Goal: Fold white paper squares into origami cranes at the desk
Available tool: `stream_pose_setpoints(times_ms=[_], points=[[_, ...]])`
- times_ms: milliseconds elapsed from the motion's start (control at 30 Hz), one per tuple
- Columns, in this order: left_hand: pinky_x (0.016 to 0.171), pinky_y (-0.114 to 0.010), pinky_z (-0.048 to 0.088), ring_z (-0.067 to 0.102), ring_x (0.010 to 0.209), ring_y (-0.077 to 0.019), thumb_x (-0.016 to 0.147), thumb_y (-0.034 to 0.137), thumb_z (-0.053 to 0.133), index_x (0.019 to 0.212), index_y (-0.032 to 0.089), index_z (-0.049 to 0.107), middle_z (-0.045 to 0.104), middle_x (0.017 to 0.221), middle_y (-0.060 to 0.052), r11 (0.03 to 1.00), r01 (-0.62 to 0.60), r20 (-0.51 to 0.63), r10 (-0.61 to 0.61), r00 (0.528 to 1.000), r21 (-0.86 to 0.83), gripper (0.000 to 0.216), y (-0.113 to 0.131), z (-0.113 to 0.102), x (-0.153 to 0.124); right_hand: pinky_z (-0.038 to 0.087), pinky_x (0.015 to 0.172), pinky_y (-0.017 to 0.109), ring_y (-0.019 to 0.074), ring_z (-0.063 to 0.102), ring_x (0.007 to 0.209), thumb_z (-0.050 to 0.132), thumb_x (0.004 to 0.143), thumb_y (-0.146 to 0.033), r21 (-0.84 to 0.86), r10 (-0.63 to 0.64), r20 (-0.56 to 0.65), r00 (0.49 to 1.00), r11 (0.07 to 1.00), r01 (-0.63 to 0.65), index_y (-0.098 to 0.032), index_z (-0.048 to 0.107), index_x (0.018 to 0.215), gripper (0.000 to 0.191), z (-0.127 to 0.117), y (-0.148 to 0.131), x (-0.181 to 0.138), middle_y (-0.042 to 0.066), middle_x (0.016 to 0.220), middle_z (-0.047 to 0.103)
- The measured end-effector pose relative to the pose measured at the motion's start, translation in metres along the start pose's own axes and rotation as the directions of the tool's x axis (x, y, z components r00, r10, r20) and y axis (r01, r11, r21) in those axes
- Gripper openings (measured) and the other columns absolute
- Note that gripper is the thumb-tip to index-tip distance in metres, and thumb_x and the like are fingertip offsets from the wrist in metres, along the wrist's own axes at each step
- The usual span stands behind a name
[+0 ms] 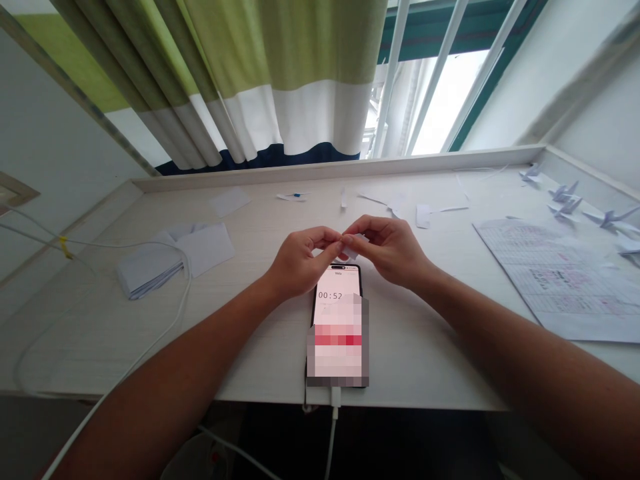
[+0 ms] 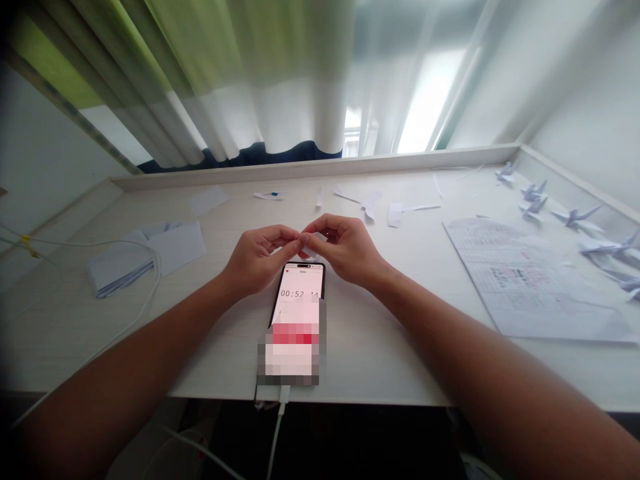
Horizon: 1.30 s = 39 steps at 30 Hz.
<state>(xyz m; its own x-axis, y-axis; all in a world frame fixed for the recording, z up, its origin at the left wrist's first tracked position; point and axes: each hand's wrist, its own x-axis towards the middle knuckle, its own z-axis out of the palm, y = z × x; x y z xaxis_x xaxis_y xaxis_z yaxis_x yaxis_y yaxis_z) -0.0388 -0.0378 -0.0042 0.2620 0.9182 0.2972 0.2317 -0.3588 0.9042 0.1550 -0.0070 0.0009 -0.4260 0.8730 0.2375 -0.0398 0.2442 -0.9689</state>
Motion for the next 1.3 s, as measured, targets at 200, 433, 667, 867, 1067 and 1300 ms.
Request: stream_pose_setpoints(times_ms=[200,433,667,867,1067,1300], points=[[0.077,-0.033,0.064,0.080,0.084,-0.0224,0.092,0.036,0.073,0.095,0.013,0.075,0.082,0.090,-0.010,0.991,0.045,0.012,-0.044,0.999,-0.126,0.023,-0.0024,0.0009,0.0016,0.056,0.068,0.034,0.0168,0.068,0.075,0.082,0.085,-0.047,-0.077,-0.054,-0.004,0.999,0.996,0.054,-0.018,0.074,0.086,0.030,-0.0010,0.0044,-0.0002,0.005,0.082,0.075],[0.079,-0.033,0.065,0.079,0.081,-0.0203,0.092,0.046,0.074,0.095,0.014,0.075,0.081,0.088,-0.009,0.982,0.029,0.017,-0.026,1.000,-0.188,0.032,-0.0025,0.0001,0.0033,0.055,0.070,0.034,0.0176,0.068,0.079,0.080,0.087,-0.044,-0.109,-0.086,-0.011,0.996,0.990,0.084,-0.018,0.076,0.090,0.026,-0.0021,0.0029,-0.0015,0.006,0.087,0.076],[0.072,-0.028,0.061,0.076,0.076,-0.0171,0.096,0.038,0.068,0.091,0.015,0.074,0.079,0.083,-0.006,0.999,-0.021,-0.074,0.018,0.997,-0.036,0.023,-0.0088,-0.0036,0.0044,0.053,0.068,0.032,0.0162,0.066,0.074,0.076,0.089,-0.044,-0.061,-0.050,0.022,0.998,0.997,0.052,-0.018,0.075,0.083,0.027,-0.0029,0.0002,-0.0012,0.004,0.079,0.075],[0.071,-0.028,0.060,0.075,0.076,-0.0173,0.095,0.032,0.066,0.089,0.018,0.073,0.079,0.083,-0.005,0.981,-0.099,-0.074,0.113,0.991,0.169,0.017,-0.0016,-0.0060,0.0030,0.048,0.063,0.031,0.0148,0.061,0.069,0.073,0.090,-0.038,-0.091,-0.068,0.012,0.998,0.994,0.068,-0.019,0.073,0.078,0.022,-0.0020,-0.0039,-0.0025,0.002,0.074,0.070],[0.072,-0.027,0.059,0.075,0.076,-0.0171,0.096,0.032,0.064,0.087,0.018,0.071,0.078,0.081,-0.004,0.977,-0.106,-0.099,0.126,0.987,0.183,0.018,-0.0033,-0.0046,0.0034,0.050,0.068,0.032,0.0155,0.063,0.074,0.073,0.091,-0.040,-0.068,-0.052,0.027,0.998,0.996,0.054,-0.019,0.074,0.081,0.024,-0.0017,-0.0008,-0.0019,0.002,0.077,0.071],[0.075,-0.030,0.062,0.076,0.078,-0.0181,0.098,0.038,0.064,0.092,0.016,0.069,0.078,0.084,-0.006,0.998,-0.043,-0.148,0.050,0.988,0.050,0.023,-0.0091,-0.0036,0.0036,0.056,0.075,0.037,0.0194,0.070,0.082,0.073,0.092,-0.038,-0.102,-0.081,0.011,0.997,0.991,0.081,-0.019,0.075,0.090,0.020,-0.0006,0.0013,-0.0037,0.006,0.087,0.076]])
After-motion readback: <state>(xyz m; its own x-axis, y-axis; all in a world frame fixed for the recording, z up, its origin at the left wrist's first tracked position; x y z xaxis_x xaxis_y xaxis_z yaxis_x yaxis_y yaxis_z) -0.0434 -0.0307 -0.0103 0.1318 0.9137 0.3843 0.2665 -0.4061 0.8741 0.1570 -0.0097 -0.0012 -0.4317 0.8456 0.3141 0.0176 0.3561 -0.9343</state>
